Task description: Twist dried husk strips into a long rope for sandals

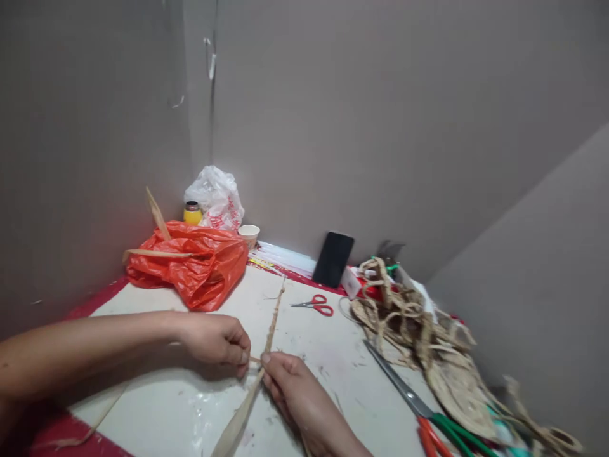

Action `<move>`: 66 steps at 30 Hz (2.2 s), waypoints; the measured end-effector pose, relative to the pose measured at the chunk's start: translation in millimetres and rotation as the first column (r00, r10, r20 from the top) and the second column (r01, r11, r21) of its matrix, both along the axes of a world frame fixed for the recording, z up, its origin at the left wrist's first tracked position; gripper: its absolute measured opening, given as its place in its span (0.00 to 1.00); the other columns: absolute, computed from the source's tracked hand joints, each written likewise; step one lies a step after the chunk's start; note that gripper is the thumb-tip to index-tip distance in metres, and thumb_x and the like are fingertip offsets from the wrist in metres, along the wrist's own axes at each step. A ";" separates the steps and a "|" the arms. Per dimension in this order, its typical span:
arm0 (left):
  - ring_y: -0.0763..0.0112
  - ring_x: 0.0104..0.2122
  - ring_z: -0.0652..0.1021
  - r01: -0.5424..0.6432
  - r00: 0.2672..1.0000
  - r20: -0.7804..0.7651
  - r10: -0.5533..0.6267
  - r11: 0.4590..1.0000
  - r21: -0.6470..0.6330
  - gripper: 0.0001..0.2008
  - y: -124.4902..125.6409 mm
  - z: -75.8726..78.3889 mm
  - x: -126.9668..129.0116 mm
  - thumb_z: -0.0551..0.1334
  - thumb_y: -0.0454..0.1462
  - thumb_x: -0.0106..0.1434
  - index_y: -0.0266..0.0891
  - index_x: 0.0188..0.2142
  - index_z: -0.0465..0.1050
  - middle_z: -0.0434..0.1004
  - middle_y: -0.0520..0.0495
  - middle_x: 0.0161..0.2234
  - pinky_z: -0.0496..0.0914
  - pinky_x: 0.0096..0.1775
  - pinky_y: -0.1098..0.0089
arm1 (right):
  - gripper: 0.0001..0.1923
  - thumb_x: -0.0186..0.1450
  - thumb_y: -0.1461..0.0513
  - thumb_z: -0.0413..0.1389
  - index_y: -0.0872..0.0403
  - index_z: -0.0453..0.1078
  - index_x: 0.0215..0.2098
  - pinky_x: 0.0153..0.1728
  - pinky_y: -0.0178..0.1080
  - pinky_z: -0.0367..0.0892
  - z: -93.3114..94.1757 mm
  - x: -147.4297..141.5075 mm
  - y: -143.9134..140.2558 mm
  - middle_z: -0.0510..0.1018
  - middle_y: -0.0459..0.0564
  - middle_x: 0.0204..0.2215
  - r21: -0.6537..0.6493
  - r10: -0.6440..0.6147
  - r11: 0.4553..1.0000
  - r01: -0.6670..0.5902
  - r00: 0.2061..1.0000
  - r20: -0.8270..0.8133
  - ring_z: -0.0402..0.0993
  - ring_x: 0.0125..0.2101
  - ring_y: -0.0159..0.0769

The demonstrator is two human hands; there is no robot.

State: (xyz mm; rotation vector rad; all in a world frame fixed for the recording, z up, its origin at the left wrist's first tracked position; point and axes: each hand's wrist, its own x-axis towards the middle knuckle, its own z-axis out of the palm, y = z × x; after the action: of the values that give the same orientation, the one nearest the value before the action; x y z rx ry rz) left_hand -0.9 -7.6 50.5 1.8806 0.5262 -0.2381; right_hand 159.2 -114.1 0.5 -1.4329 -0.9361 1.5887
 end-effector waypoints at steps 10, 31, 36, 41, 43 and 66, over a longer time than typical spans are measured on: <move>0.66 0.23 0.72 0.149 0.925 -0.321 0.203 0.584 0.798 0.14 18.1 64.8 -53.4 0.53 0.38 0.58 0.33 0.29 0.77 0.76 0.40 0.27 0.59 0.24 0.70 | 0.25 0.51 0.45 0.60 0.53 0.54 0.19 0.12 0.29 0.31 -2.5 -1.0 -0.7 0.50 0.33 0.09 -0.120 -0.010 0.993 0.002 0.998 -0.065 0.35 0.11 0.18; 0.76 0.18 0.68 -0.457 0.849 0.215 0.482 0.875 -0.159 0.07 -17.3 -7.4 -27.8 0.58 0.35 0.48 0.38 0.28 0.61 0.65 0.56 0.18 0.62 0.23 0.75 | 0.22 0.56 0.48 0.58 0.53 0.55 0.20 0.10 0.27 0.32 2.5 5.0 -1.8 0.51 0.32 0.08 -0.071 0.034 0.996 -0.047 0.984 -0.174 0.35 0.10 0.18; 0.79 0.16 0.65 -0.416 0.845 0.260 0.467 0.880 -0.228 0.06 -25.0 -25.4 -6.1 0.57 0.33 0.47 0.37 0.29 0.64 0.64 0.58 0.16 0.59 0.21 0.78 | 0.21 0.58 0.48 0.57 0.53 0.56 0.20 0.09 0.27 0.33 -0.6 7.6 -1.0 0.51 0.32 0.09 -0.055 0.035 0.997 -0.047 0.977 -0.210 0.36 0.09 0.18; 0.76 0.16 0.66 -0.409 0.853 0.214 0.476 0.865 -0.291 0.06 -27.2 -31.1 -3.4 0.57 0.34 0.49 0.36 0.29 0.65 0.65 0.57 0.15 0.62 0.21 0.75 | 0.21 0.59 0.50 0.56 0.54 0.56 0.20 0.09 0.27 0.33 -1.7 7.9 -0.2 0.52 0.33 0.09 -0.053 0.021 0.998 -0.035 0.971 -0.239 0.36 0.09 0.18; 0.77 0.16 0.65 -0.411 0.849 0.232 0.475 0.869 -0.276 0.05 -28.7 -32.0 -2.8 0.58 0.34 0.50 0.36 0.29 0.65 0.64 0.57 0.16 0.60 0.21 0.76 | 0.21 0.59 0.50 0.56 0.54 0.56 0.19 0.09 0.27 0.34 -1.3 7.5 -0.1 0.52 0.33 0.09 -0.062 0.016 0.998 -0.032 0.970 -0.243 0.36 0.09 0.18; 0.81 0.10 0.63 -0.428 0.802 0.134 0.583 0.716 -0.552 0.11 -30.4 -49.8 9.4 0.59 0.35 0.48 0.39 0.33 0.60 0.69 0.58 0.17 0.57 0.11 0.81 | 0.19 0.60 0.49 0.56 0.56 0.62 0.23 0.11 0.28 0.34 -1.0 5.8 0.1 0.52 0.34 0.09 -0.080 -0.007 0.997 -0.009 0.982 -0.189 0.37 0.10 0.19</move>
State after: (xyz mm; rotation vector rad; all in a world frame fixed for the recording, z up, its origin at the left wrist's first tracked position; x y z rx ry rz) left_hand 8.5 -38.1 0.7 1.1678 0.6810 0.2687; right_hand 165.0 -114.1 -0.5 -1.3080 -0.7700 1.7462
